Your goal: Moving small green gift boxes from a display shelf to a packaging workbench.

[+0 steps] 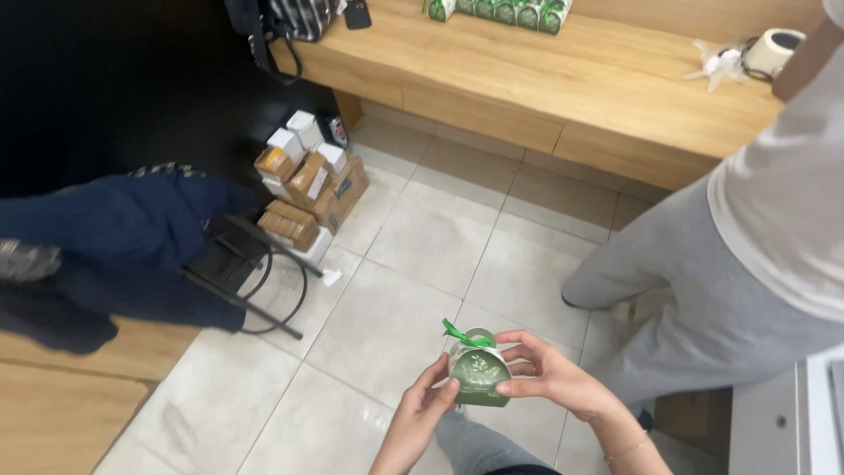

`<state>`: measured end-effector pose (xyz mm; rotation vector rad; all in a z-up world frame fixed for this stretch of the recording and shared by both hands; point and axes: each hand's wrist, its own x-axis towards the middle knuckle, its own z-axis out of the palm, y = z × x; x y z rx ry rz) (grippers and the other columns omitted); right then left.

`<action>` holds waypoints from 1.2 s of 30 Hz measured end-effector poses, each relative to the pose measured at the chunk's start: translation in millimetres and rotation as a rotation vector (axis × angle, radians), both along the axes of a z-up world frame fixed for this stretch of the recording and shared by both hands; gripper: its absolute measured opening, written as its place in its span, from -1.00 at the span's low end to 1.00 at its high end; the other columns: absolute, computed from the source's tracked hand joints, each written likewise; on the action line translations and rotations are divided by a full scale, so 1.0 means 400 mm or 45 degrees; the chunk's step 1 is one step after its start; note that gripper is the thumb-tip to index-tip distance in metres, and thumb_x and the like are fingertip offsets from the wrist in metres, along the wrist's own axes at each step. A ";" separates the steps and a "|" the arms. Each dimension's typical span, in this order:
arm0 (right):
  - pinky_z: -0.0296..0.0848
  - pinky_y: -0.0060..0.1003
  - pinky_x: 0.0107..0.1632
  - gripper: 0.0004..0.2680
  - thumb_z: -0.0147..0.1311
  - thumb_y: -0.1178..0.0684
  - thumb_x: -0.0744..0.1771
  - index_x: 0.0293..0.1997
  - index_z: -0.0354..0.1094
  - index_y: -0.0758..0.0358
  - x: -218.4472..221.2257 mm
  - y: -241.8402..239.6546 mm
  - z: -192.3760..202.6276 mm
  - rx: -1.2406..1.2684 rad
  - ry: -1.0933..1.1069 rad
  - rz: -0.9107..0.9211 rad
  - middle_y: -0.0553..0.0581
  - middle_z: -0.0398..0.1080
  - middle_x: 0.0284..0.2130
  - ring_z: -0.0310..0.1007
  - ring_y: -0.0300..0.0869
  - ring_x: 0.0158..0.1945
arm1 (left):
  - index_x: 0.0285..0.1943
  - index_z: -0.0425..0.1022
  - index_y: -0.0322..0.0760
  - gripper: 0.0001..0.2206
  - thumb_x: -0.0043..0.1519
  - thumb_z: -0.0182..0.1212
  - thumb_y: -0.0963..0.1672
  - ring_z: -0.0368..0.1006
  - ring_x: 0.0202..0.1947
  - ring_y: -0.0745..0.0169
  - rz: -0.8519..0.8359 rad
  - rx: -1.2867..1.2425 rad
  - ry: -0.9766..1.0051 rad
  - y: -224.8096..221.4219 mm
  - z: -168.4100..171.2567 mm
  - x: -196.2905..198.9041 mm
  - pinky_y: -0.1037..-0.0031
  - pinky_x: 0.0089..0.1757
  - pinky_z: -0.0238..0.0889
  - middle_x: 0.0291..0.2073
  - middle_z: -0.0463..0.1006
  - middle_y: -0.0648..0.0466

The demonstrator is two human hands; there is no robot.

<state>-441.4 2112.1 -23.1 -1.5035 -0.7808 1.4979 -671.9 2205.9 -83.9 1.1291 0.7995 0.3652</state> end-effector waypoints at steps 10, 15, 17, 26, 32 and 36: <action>0.51 -0.11 0.17 -0.41 0.37 0.26 0.12 0.28 0.23 0.15 0.222 0.482 0.073 0.109 0.012 -0.289 0.18 0.30 0.22 0.24 0.01 0.36 | 0.58 -0.16 -0.19 -0.09 0.10 0.44 -0.15 0.20 0.40 0.06 -0.007 0.141 -0.209 0.481 0.088 0.333 0.32 0.16 0.34 0.49 0.03 -0.09; 0.42 -0.19 0.24 -0.45 0.34 0.27 0.16 0.30 0.25 0.17 0.343 0.639 0.033 0.188 -0.027 -0.260 0.13 0.30 0.26 0.22 -0.01 0.40 | 0.64 -0.12 -0.08 0.04 -0.05 0.49 -0.21 0.39 0.24 0.06 -0.008 -0.050 -0.084 0.670 0.108 0.451 0.32 0.04 0.48 0.29 0.23 -0.08; 0.47 -0.15 0.20 -0.48 0.33 0.23 0.18 0.28 0.25 0.17 0.382 0.720 0.043 0.245 -0.043 -0.236 0.11 0.31 0.24 0.25 -0.05 0.37 | 0.60 -0.09 -0.15 0.02 -0.06 0.52 -0.21 0.42 0.23 0.06 -0.048 -0.059 -0.114 0.771 0.059 0.495 0.32 0.04 0.47 0.25 0.30 -0.10; 0.45 -0.20 0.17 -0.74 0.11 -0.03 0.36 0.12 0.45 0.24 0.623 1.122 -0.009 0.298 -0.139 -0.404 0.16 0.47 0.08 0.42 -0.17 0.17 | 0.50 0.06 -0.24 -0.05 -0.10 0.57 -0.20 0.45 0.15 0.08 -0.289 -0.008 -0.128 1.225 0.049 0.744 0.32 0.02 0.48 0.25 0.36 -0.07; 0.40 -0.20 0.21 -0.87 0.21 0.09 0.30 -0.14 0.54 0.28 0.744 1.334 -0.045 0.306 -0.341 -0.509 0.06 0.48 0.10 0.43 -0.19 0.20 | 0.53 -0.02 -0.15 0.00 -0.12 0.57 -0.22 0.47 0.15 0.11 -0.432 0.000 -0.055 1.454 0.029 0.893 0.33 0.03 0.50 0.31 0.28 -0.07; 0.38 -0.22 0.20 -0.89 0.23 0.12 0.30 -0.18 0.56 0.31 0.830 1.432 -0.076 0.285 -0.619 -0.547 0.19 0.54 -0.01 0.47 -0.10 0.13 | 0.57 -0.05 -0.10 0.02 -0.11 0.54 -0.20 0.49 0.12 0.09 -0.384 -0.032 -0.100 1.544 0.003 0.988 0.32 0.01 0.52 0.35 0.22 -0.06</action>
